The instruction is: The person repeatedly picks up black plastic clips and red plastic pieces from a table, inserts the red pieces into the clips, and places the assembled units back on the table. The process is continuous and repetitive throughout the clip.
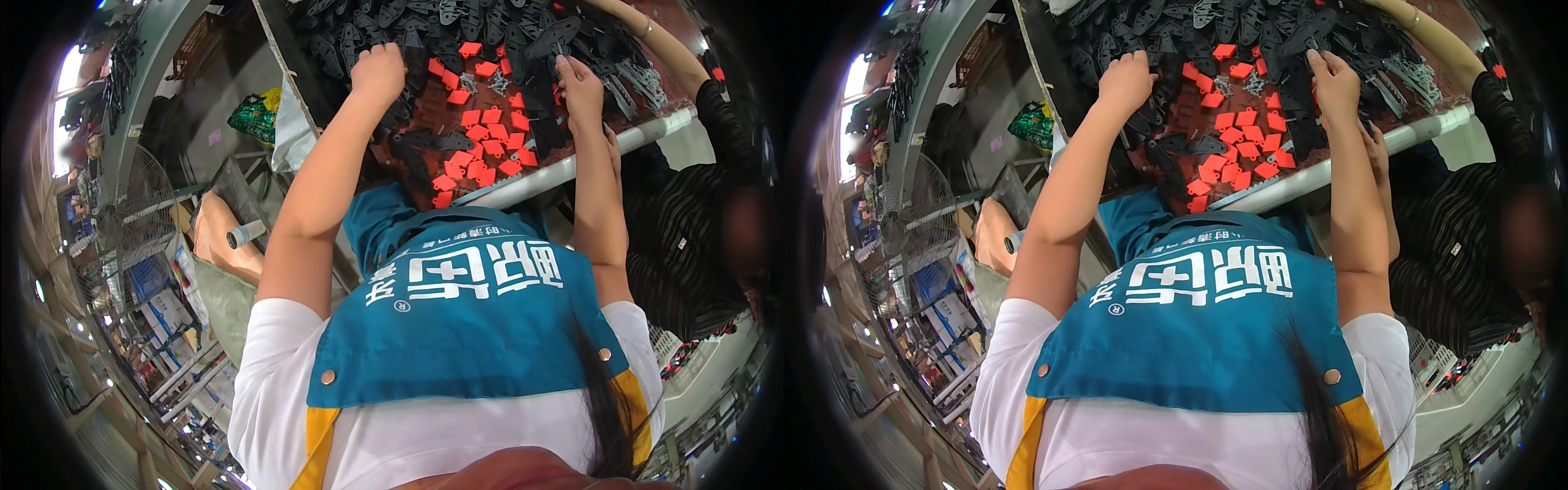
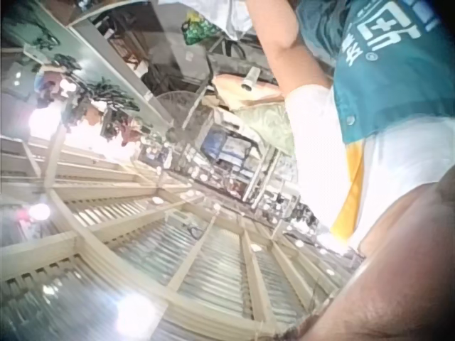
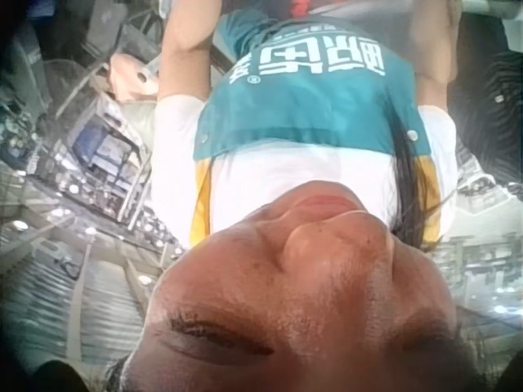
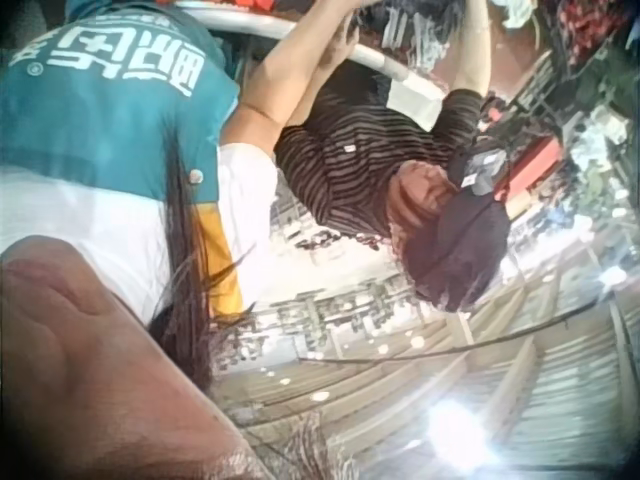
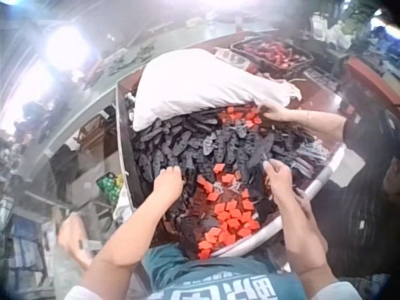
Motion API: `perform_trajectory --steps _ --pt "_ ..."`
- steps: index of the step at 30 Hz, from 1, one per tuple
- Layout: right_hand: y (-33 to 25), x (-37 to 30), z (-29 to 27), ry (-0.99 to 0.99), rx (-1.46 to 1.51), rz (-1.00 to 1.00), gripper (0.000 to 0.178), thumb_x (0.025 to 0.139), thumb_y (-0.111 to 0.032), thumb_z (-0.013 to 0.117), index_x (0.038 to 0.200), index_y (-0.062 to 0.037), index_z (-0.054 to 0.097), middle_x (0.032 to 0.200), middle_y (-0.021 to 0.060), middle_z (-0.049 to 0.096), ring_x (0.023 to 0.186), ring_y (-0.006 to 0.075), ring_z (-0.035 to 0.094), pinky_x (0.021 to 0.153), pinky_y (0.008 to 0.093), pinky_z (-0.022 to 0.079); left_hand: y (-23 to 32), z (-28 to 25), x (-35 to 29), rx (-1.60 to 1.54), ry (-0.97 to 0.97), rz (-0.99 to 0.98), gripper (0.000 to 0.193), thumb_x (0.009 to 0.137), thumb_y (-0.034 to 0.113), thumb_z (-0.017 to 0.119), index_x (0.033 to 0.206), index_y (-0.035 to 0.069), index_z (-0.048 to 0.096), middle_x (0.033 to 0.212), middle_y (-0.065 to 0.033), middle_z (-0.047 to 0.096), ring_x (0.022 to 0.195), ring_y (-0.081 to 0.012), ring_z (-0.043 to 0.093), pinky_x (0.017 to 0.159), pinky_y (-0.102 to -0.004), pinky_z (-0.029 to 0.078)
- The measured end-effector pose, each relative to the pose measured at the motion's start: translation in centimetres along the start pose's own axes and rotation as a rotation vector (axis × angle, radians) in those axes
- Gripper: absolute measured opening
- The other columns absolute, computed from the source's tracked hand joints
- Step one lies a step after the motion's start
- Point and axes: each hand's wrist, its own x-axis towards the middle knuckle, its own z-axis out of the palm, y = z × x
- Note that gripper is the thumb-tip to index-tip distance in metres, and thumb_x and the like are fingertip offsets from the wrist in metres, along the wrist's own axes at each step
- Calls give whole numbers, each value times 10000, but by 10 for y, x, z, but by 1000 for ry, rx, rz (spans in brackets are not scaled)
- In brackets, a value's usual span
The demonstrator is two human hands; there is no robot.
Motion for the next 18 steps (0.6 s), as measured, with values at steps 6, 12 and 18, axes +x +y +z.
perform_trajectory --steps 6,12,18 --pt "31 -29 30 -388 -304 -296 288 809 -207 659 1035 -30 636 871 122 670 808 225 650 728 316 495 -7 28 10 -16 -135 -135 348 813 255 644 1008 9 492 969 -204 612 865 -382 626 721 -447 518" --pt "24 -25 81 -359 -801 -683 112 807 -167 627 881 -87 655 841 95 609 795 298 606 680 398 491 17 -46 -35 -459 30 -181 260 861 208 563 1046 27 534 964 -185 624 914 -339 615 761 -398 479" --pt "30 -5 112 -510 -1038 -699 103 773 -101 592 847 -65 655 948 99 610 911 293 601 747 403 515 56 -51 -102 -1732 -282 -604 358 958 188 483 1288 55 438 1006 -29 545 776 -119 507 711 -261 455"
